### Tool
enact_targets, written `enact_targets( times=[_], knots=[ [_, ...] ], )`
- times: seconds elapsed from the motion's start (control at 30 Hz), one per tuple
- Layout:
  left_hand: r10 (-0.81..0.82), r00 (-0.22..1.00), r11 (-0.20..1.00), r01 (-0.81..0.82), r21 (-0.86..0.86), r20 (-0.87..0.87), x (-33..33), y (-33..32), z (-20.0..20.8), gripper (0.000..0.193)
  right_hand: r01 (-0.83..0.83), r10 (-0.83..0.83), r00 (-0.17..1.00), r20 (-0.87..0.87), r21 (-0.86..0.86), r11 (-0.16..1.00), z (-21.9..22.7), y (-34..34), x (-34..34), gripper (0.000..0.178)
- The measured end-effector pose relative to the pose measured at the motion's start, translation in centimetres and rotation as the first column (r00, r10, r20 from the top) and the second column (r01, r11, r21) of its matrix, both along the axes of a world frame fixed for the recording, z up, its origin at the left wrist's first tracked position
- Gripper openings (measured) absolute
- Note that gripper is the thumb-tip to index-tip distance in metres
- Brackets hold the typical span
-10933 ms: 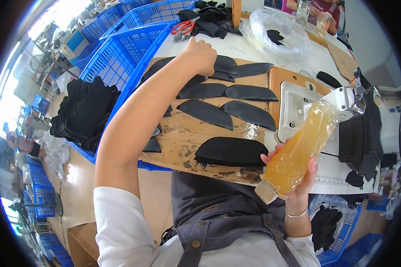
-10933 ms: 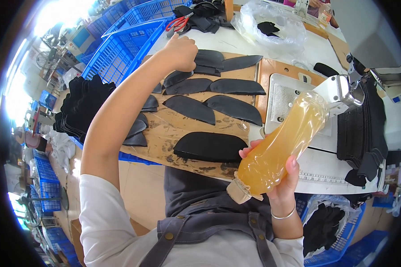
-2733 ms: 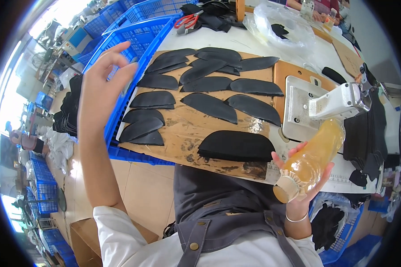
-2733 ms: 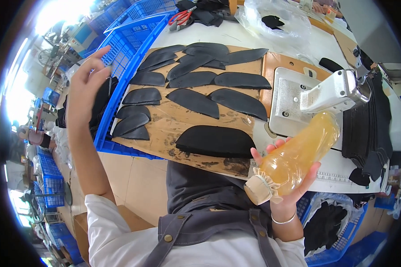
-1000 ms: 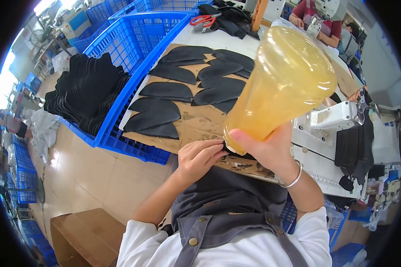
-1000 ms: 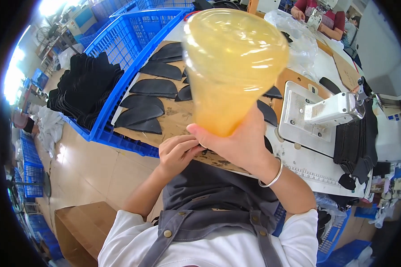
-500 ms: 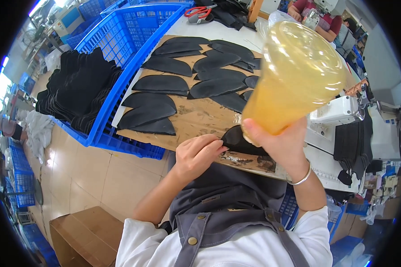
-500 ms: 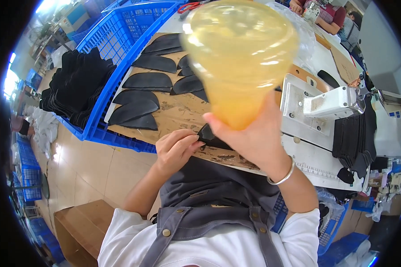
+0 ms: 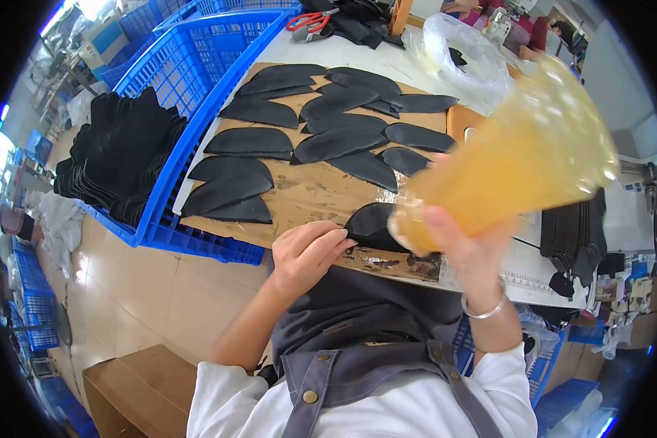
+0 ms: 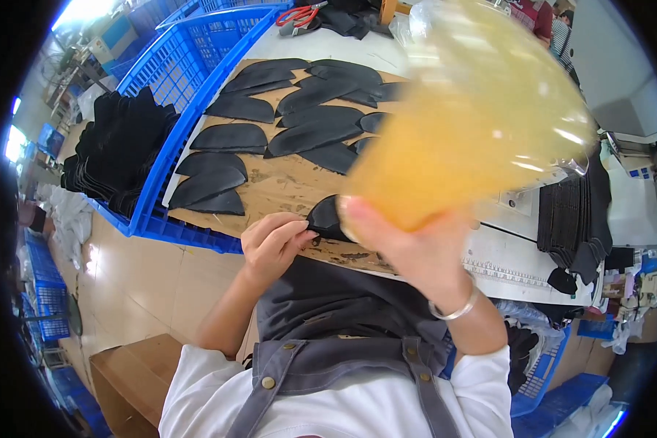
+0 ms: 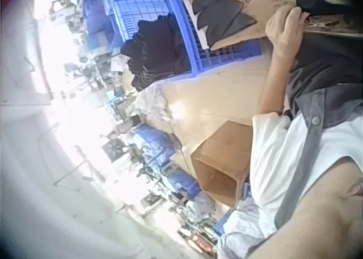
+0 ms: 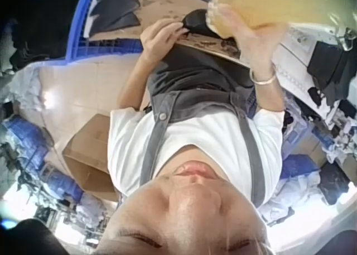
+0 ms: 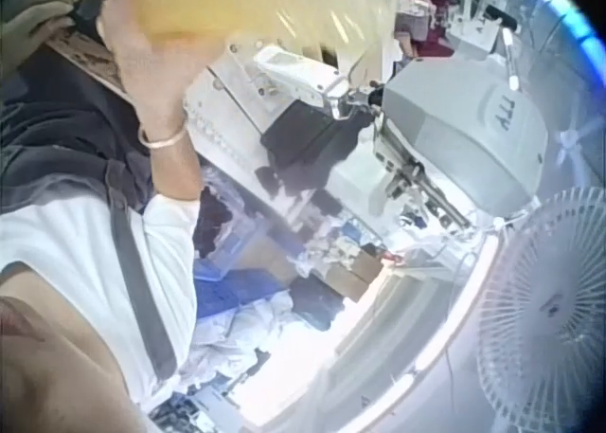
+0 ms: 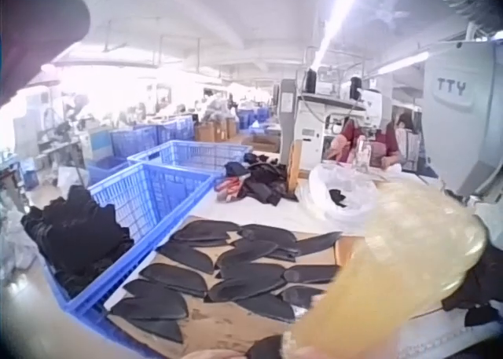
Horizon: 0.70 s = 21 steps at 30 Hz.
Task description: Applying adhesive to black shoe components using a squeeze bottle and brush on a workbench.
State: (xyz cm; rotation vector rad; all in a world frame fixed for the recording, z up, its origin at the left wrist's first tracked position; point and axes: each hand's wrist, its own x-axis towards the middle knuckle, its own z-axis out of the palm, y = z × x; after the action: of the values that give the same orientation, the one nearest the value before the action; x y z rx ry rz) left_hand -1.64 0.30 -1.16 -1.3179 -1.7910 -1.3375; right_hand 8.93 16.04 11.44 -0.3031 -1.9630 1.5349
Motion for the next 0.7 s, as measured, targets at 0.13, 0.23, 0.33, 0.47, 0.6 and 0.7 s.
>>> enact_targets(
  times=[0.13, 0.23, 0.33, 0.47, 0.6, 0.7],
  knots=[
    [0.003, 1.0, 1.0, -0.003, -0.022, -0.011, 0.2, 0.5, 0.6, 0.023, -0.104, 0.112, 0.994, -0.006, 0.318, 0.943, -1.5, -0.9, -3.1, 0.053],
    [0.02, 1.0, 0.999, -0.021, -0.041, -0.018, 0.4, 0.3, 0.7, 0.023, -0.099, 0.103, 0.995, 0.011, 0.373, 0.923, -2.1, -0.6, -3.0, 0.073],
    [0.038, 0.999, 0.997, -0.037, -0.074, 0.012, 0.4, 0.2, 0.4, 0.024, -0.055, 0.041, 0.998, 0.043, 0.42, 0.906, -1.5, 0.6, -0.6, 0.063],
    [0.041, 0.999, 0.997, -0.04, -0.068, 0.013, 0.3, 0.1, 0.4, 0.023, 0.211, -0.204, 0.977, -0.056, 0.276, 0.938, -2.0, 3.7, 3.6, 0.038],
    [-0.008, 0.973, 0.994, 0.032, -0.104, 0.23, 0.8, -0.1, 1.4, 0.028, 0.399, -0.417, 0.908, -0.044, 0.395, 0.828, -2.5, 7.8, 8.4, 0.05],
    [-0.067, 0.964, 0.992, 0.092, -0.083, 0.258, 0.6, 0.4, 3.5, 0.033, 0.479, -0.443, 0.875, -0.193, 0.223, 0.849, -3.5, 9.2, 10.3, 0.059]
  ],
)
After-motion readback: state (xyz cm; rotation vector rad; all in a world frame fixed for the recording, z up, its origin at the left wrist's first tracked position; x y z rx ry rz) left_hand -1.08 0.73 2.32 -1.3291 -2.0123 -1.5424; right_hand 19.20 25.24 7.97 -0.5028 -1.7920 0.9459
